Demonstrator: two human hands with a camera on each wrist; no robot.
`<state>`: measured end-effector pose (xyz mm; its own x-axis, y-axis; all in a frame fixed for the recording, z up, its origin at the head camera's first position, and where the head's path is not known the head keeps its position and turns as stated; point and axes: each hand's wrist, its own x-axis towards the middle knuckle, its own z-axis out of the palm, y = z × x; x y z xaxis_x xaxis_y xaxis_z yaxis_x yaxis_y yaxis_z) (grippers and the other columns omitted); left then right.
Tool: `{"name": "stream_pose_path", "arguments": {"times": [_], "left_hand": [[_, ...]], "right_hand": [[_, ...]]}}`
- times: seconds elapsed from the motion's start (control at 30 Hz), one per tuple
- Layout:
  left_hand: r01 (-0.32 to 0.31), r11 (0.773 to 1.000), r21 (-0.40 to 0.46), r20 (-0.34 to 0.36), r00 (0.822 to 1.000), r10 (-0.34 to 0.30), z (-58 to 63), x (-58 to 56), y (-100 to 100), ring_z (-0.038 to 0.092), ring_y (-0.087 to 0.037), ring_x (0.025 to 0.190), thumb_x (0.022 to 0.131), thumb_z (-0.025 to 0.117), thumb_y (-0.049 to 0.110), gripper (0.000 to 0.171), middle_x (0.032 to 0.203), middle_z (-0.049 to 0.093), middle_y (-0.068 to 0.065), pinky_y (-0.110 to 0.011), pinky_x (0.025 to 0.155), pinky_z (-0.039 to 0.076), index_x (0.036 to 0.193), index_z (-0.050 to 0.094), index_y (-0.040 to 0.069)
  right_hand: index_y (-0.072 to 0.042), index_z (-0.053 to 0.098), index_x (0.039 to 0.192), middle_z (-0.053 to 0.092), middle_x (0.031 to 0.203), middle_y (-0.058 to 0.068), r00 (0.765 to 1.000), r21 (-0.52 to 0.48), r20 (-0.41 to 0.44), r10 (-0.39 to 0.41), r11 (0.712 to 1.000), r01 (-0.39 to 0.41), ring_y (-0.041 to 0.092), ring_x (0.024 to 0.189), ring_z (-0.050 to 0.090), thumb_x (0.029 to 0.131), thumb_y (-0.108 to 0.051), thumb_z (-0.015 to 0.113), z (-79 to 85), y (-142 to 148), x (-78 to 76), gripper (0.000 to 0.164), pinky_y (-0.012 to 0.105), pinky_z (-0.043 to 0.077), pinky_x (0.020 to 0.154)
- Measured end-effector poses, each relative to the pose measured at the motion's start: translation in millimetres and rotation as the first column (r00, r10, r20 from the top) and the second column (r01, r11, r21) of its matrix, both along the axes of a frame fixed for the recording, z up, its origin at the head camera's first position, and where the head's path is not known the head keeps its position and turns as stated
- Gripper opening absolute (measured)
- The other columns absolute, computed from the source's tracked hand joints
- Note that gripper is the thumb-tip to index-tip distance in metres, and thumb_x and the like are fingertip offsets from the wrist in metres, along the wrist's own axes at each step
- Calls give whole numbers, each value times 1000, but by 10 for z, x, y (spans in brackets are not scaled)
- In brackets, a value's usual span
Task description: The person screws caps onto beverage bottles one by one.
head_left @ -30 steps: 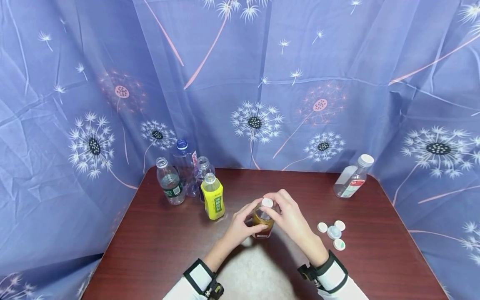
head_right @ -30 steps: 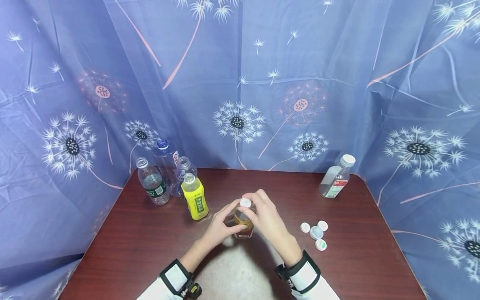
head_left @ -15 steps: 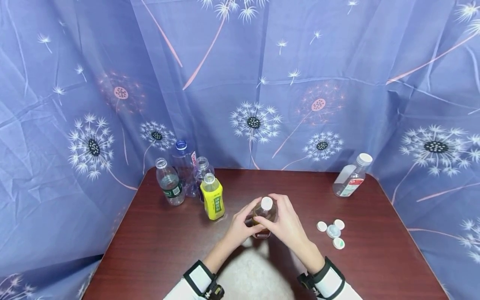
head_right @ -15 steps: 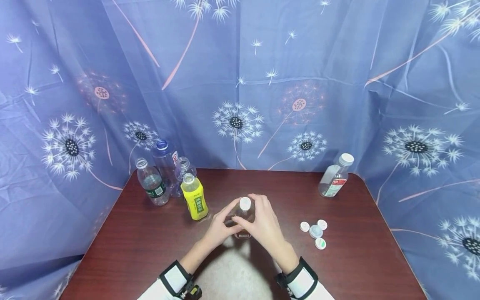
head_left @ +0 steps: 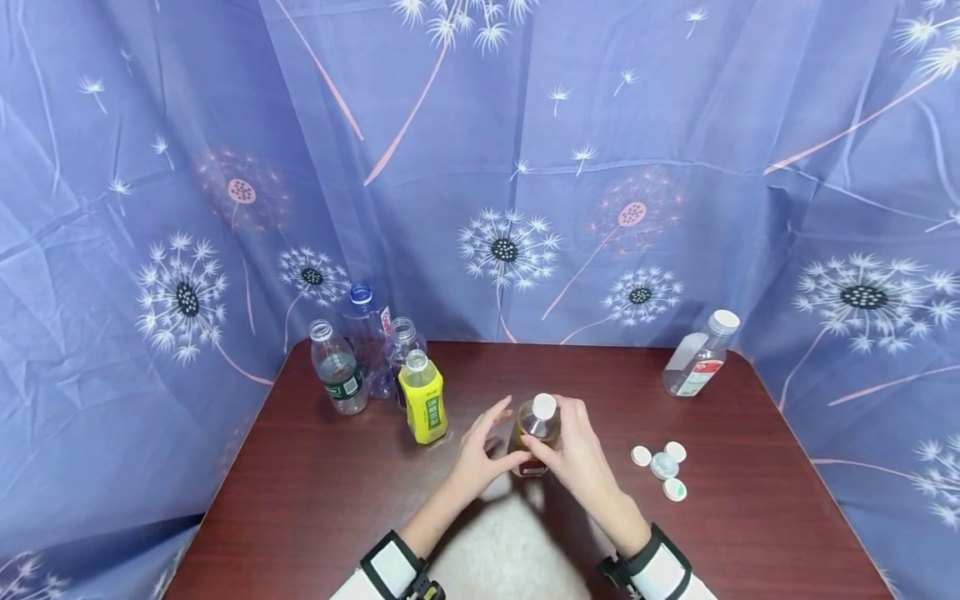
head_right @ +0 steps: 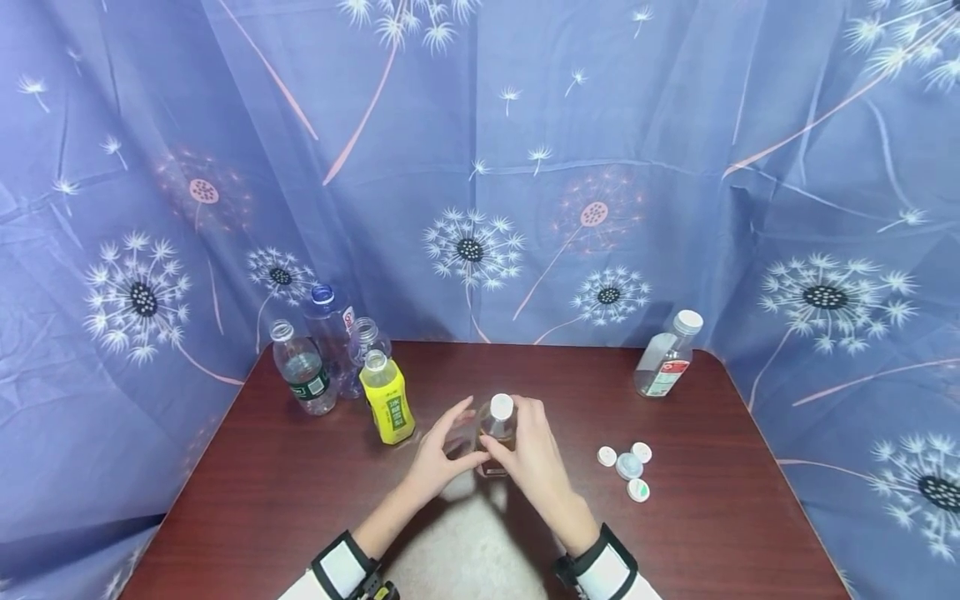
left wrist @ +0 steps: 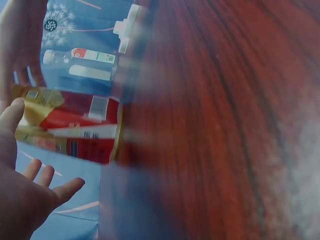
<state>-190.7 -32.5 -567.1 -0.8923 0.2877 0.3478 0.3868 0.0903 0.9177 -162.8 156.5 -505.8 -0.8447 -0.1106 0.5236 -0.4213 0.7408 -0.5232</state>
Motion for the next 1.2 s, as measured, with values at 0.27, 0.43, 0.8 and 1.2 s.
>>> {"name": "stream_pose_path", "arguments": {"times": [0.27,0.43,0.8,1.2], "left_hand": [[-55,998,-29,40,998,56,6,11,-67,61,-36,128,91,83,17,77,132,67,-21,-63,101,53,157,43,21],[-56,997,-57,73,996,60,-3,20,-97,61,-36,128,94,79,16,74,131,67,-22,-63,101,53,157,41,17],[-43,996,-77,75,996,49,-7,36,-149,67,-42,112,96,77,14,59,119,68,-25,-55,94,59,149,52,14],[-55,996,-75,91,994,62,18,71,-221,69,-36,105,97,75,13,56,117,68,-25,-39,90,63,148,52,11]], "right_hand": [[13,51,124,60,109,29,992,18,17,-128,992,128,40,97,59,78,-13,92,39,369,-138,66,55,56,80],[14,52,121,59,105,30,987,26,-23,-159,987,160,44,94,57,76,-8,92,37,615,-233,64,56,52,79],[18,51,120,51,105,35,975,17,-113,-191,981,194,47,97,49,77,-2,89,28,1166,-457,60,58,46,80],[20,53,120,54,108,38,948,-10,-86,-306,952,307,55,99,50,79,-1,87,13,1675,-681,57,67,43,85]]}}
